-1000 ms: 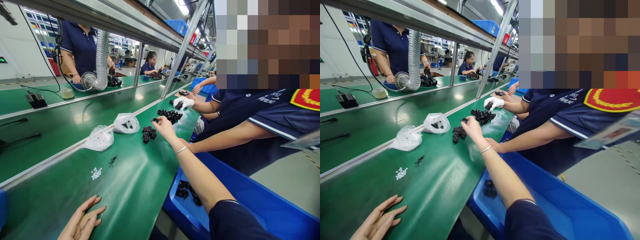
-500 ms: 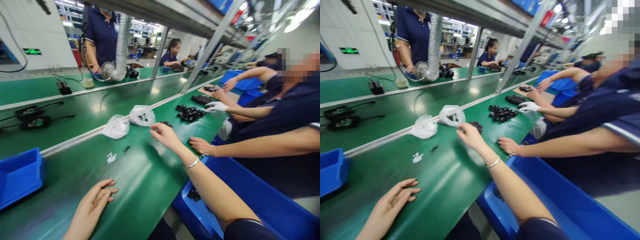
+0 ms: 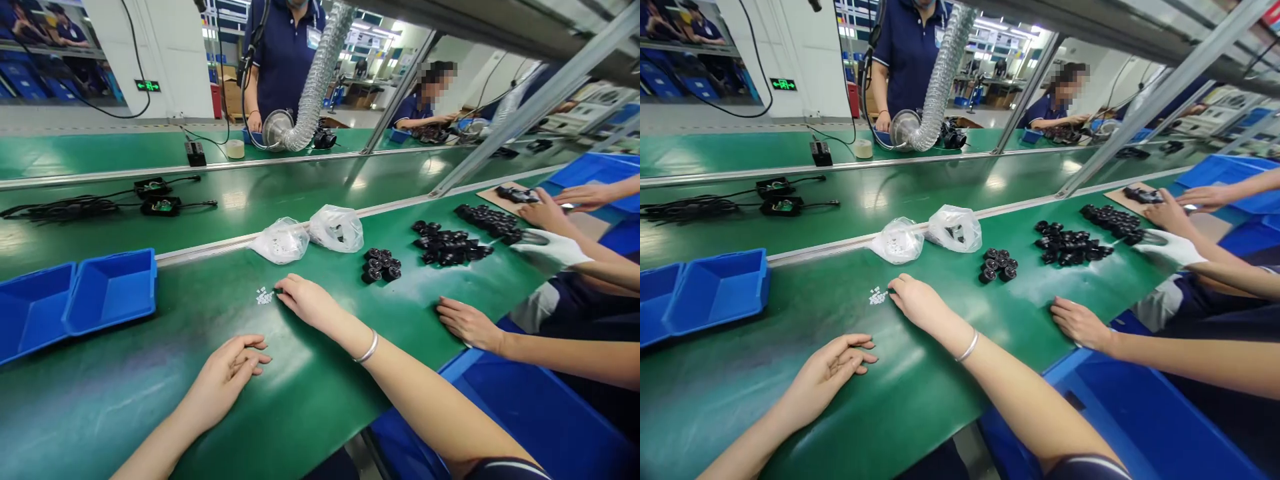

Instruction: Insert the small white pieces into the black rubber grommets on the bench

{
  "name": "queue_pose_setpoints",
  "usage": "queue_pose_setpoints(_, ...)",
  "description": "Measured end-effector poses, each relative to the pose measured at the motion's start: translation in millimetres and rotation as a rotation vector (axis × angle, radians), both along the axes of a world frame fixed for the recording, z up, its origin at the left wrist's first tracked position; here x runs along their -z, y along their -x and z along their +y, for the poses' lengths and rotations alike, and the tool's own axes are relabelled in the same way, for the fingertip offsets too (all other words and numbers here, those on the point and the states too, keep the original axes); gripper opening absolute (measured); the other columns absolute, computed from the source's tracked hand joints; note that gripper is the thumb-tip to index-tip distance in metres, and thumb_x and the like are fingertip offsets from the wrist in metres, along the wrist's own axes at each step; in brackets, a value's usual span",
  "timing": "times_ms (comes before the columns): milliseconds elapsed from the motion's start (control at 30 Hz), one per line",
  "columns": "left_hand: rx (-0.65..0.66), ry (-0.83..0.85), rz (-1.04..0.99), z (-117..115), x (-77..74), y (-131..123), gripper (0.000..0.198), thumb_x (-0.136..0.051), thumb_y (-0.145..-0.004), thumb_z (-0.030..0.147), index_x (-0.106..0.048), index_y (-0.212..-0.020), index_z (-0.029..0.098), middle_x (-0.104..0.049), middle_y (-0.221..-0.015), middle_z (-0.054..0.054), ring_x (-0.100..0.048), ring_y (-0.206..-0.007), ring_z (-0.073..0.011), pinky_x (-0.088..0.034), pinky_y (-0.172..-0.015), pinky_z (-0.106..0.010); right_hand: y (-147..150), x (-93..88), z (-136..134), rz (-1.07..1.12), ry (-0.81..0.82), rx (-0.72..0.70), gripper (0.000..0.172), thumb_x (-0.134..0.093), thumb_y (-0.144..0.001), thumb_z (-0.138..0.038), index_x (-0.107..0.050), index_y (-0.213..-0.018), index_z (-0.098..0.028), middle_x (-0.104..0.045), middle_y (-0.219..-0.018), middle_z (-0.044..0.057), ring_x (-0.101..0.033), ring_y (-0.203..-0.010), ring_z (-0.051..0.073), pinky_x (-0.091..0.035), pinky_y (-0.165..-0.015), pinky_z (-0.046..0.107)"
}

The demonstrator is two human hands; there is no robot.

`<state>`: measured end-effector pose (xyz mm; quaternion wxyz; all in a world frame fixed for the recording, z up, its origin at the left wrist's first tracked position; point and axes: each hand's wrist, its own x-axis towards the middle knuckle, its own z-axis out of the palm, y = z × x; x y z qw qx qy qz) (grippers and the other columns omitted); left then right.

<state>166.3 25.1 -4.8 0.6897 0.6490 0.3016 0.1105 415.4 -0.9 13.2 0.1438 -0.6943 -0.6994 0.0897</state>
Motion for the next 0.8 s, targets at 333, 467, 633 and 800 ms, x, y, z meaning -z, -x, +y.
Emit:
queue_pose_setpoints(333, -0.009, -0.026, 0.024, 1, 1.0, 1, 0.034, -0.056, -0.091, 0.041, -0.063, -0.118, 0.022, -0.067, -0.122, -0.011, -0.069, -0.108, -0.0247, -0.059, -0.091, -0.034, -16, -6.6, -21, -0.068, -0.190, 0.057, 0.021, -0.044, -0.101, -0.022, -0.063, -0.109, -0.015, -0.060, -0.095, 0.008, -0.062, -0.076, 0.016, -0.051, -0.070, 0.026)
queue_pose_setpoints(467, 0.000, -0.048, 0.042, 5, 6.7, 2, 0.038, -0.057, -0.090, 0.047, -0.064, -0.118, 0.022, -0.069, -0.120, -0.012, -0.068, -0.111, -0.0268, -0.060, -0.090, -0.033, -61, -10.5, -72, 0.032, -0.349, 0.263, 0.021, -0.043, -0.101, -0.025, -0.063, -0.101, -0.018, -0.061, -0.089, 0.007, -0.062, -0.081, 0.018, -0.052, -0.076, 0.030)
queue_pose_setpoints(633, 0.018, -0.069, 0.095, 12, 16.3, 7, 0.047, -0.066, -0.083, 0.051, -0.065, -0.120, 0.023, -0.069, -0.122, -0.010, -0.068, -0.111, -0.0295, -0.059, -0.092, -0.034, -102, 8.1, -192, -0.099, -0.468, 0.667, 0.024, -0.041, -0.101, -0.031, -0.061, -0.099, -0.019, -0.062, -0.090, 0.010, -0.061, -0.086, 0.023, -0.051, -0.083, 0.038)
queue_pose_setpoints(800, -0.061, -0.132, 0.122, 17, 10.8, 3, 0.051, -0.076, -0.075, 0.048, -0.067, -0.118, 0.023, -0.074, -0.114, -0.008, -0.072, -0.103, -0.0300, -0.061, -0.088, -0.035, -92, 55.2, -327, -0.125, -0.230, 0.842, 0.029, -0.041, -0.098, -0.035, -0.062, -0.109, -0.018, -0.064, -0.102, 0.014, -0.062, -0.099, 0.025, -0.052, -0.092, 0.042)
